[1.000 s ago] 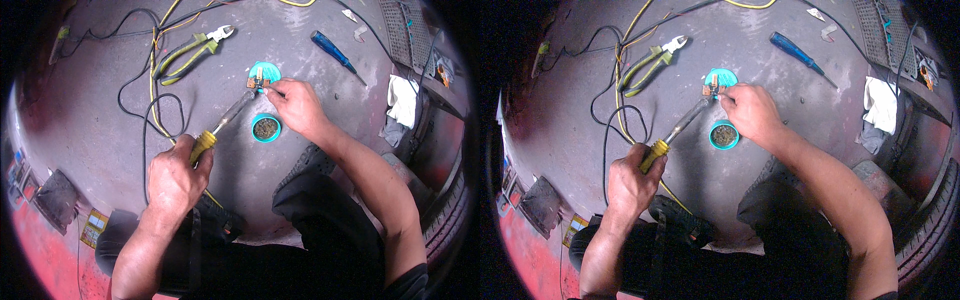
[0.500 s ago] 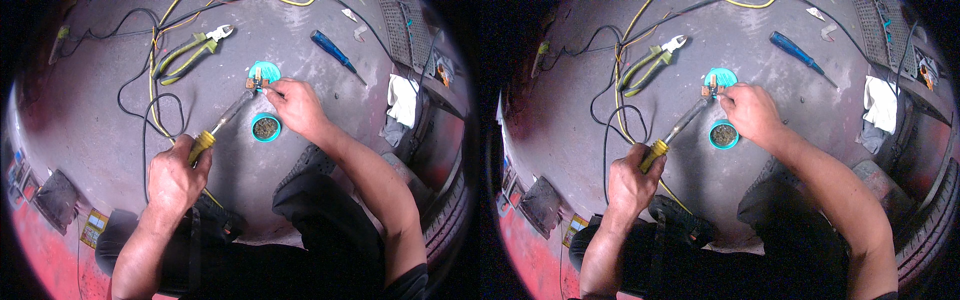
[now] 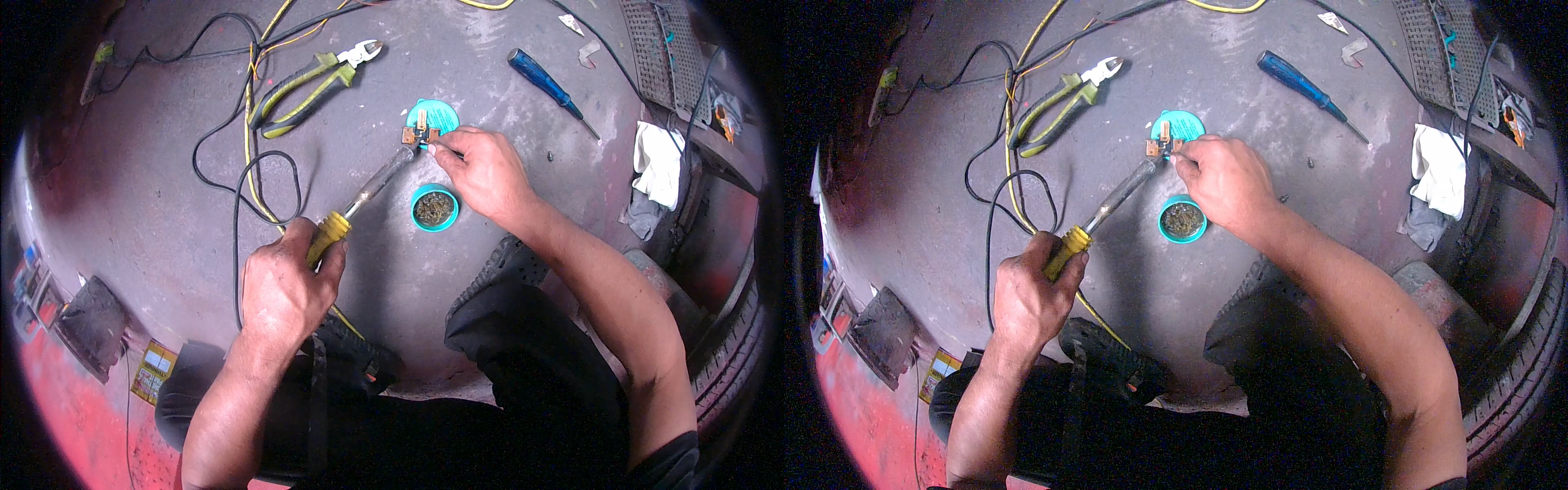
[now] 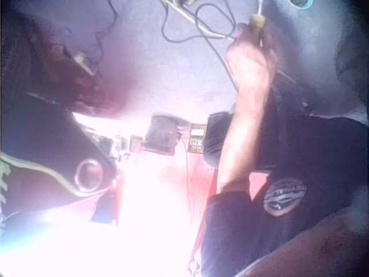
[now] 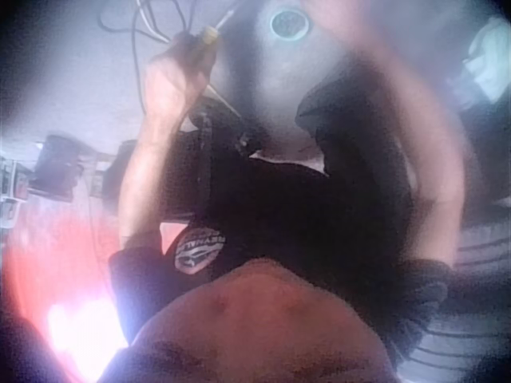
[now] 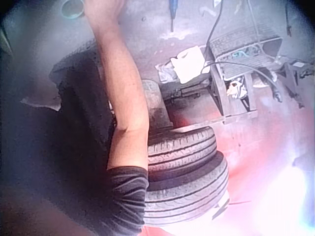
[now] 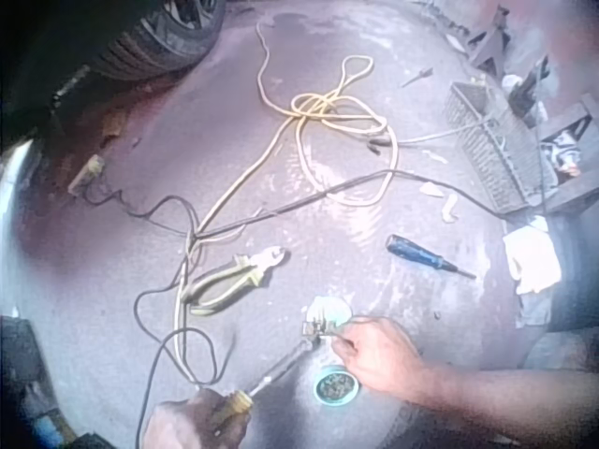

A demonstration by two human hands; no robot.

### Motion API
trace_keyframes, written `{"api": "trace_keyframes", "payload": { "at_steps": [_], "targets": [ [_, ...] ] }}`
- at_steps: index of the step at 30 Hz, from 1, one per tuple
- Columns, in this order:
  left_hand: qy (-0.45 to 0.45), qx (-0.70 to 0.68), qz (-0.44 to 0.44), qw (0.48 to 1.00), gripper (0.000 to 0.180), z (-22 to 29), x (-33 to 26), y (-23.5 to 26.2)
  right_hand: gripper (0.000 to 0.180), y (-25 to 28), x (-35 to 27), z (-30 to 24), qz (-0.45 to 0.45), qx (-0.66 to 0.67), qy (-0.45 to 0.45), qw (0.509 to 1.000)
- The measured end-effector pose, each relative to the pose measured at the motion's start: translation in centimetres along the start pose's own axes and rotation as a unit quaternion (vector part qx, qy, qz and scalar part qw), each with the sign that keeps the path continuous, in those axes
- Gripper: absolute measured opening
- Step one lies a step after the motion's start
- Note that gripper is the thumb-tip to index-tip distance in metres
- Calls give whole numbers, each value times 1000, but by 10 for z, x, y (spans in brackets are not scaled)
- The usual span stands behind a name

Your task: The person sits on the floor and uses a soldering iron to apply solder to the terminals of a small electrical component. They hold the component in one hand and the soldering iron in the other, repeatedly touching the hot tip to the metal contacts.

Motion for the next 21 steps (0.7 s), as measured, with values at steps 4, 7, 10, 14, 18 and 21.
{"api": "trace_keyframes", "payload": {
  "at_steps": [4, 7, 10, 14, 18, 21],
  "targets": [
    [-1, 5, -3, 1000, 28, 0, 0, 0, 24, 0, 1, -1, 0, -7, -1, 1000],
    [-7, 0, 6, 1000, 27, -2, 0, -1, 24, -1, 1, 0, 6, -4, 0, 1000],
    [-9, 1, 7, 1000, 27, -2, 0, -1, 24, -1, 1, 0, 8, -2, 5, 1000],
    [-11, 11, 6, 1000, 28, -2, 1, 0, 23, -1, 1, -1, 12, -1, 13, 1000],
    [-7, 4, 0, 1000, 28, -3, 1, -1, 23, -1, 1, -1, 6, -8, 10, 1000],
    [-8, 4, 1, 1000, 28, -4, 1, -2, 23, -1, 1, -2, 1, -14, 8, 1000]
  ]
}}
Point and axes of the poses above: each hand's wrist, its own x-axis towards the middle knuckle, its own y-axis out of the back of the hand, z = x × y, the point moved 7 cm from there along x, towards the middle knuckle, and after that the axes turned 3 degrees about x, right-handed, at the moved point
